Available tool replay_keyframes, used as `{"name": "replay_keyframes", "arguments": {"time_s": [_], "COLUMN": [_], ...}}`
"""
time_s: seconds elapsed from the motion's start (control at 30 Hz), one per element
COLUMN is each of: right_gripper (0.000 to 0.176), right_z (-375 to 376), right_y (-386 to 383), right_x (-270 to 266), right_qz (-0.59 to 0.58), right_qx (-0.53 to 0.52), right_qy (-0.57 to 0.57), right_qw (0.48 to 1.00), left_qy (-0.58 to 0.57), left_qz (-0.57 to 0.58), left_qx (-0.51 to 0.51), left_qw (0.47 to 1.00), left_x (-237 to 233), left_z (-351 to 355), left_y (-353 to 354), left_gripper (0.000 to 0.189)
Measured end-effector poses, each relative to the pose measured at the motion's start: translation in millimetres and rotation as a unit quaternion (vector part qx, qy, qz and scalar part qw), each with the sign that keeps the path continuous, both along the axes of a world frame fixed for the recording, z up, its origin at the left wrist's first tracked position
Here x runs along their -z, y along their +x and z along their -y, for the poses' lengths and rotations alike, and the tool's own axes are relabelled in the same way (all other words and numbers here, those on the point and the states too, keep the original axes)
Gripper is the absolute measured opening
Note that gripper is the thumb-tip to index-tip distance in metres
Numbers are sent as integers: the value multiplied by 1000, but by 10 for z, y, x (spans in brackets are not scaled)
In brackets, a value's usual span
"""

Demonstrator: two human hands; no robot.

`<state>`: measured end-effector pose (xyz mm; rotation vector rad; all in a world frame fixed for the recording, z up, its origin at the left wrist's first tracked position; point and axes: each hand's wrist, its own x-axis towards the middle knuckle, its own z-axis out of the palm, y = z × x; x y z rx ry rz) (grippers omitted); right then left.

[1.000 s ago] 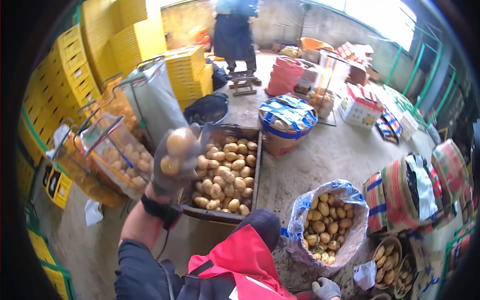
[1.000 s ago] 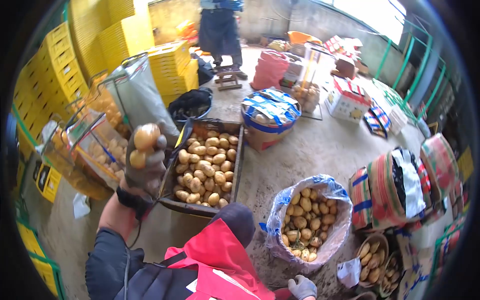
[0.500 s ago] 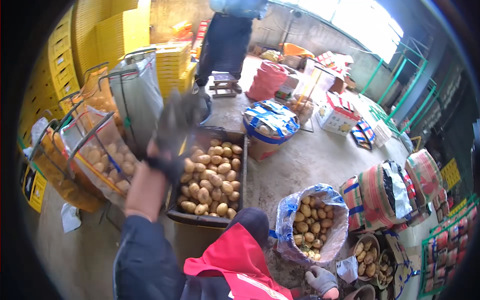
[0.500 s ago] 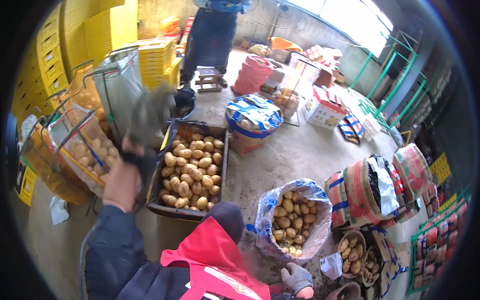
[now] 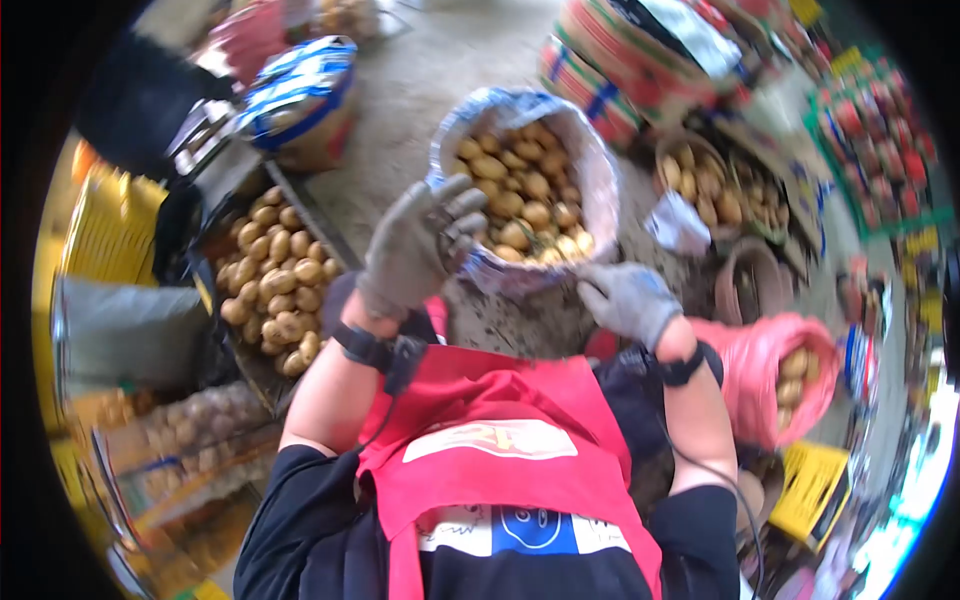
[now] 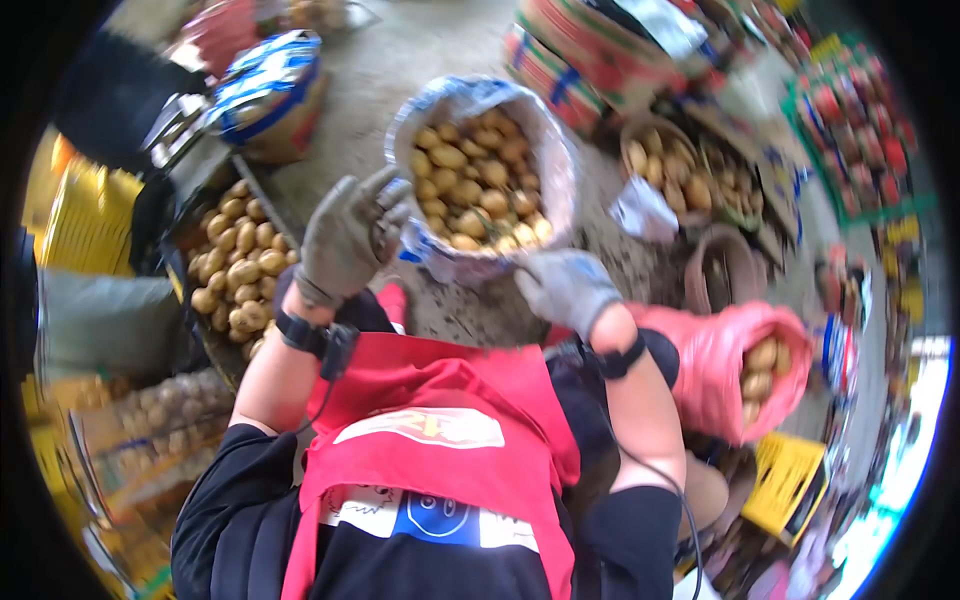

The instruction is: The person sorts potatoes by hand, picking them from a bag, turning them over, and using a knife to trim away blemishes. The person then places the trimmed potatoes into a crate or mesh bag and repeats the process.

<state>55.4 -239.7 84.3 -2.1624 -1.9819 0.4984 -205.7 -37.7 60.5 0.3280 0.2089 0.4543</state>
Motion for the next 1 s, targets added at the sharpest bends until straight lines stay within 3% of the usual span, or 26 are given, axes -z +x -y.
{"name": "replay_keyframes", "arguments": {"time_s": [0.13, 0.27, 0.33, 0.53, 0.63, 0.8, 0.87, 1.0], "right_gripper": [28, 31, 39, 40, 36, 36, 37, 40], "right_z": [-45, -4, -31, -86, -121, -251, -332, -488], "right_y": [324, 666, 791, 1148, 1337, 1561, 1632, 1722], "right_x": [284, 629, 673, 819, 898, 946, 956, 995], "right_qz": [4, -34, -32, -103, -49, -78, -82, -92], "right_qx": [15, 56, 69, 54, 77, 98, 100, 87], "right_qy": [28, -8, -97, -63, -92, -50, -57, -51], "right_qw": [999, 998, 992, 991, 992, 991, 990, 991], "left_qy": [-24, -2, -5, 13, 51, 84, 33, 89], "left_qz": [-167, -305, -421, -512, -505, -458, -513, -564], "left_qx": [31, -17, -14, 3, -12, -8, 34, -24], "left_qw": [985, 952, 907, 859, 861, 885, 857, 821], "left_x": [559, 1208, 1577, 2350, 2723, 2842, 2859, 2950], "left_z": [-369, -658, -832, -1391, -1715, -2019, -2153, -2195], "left_y": [781, 1473, 1723, 2461, 2797, 3470, 3706, 3828], "left_gripper": [48, 35, 34, 47, 57, 73, 77, 87]}}
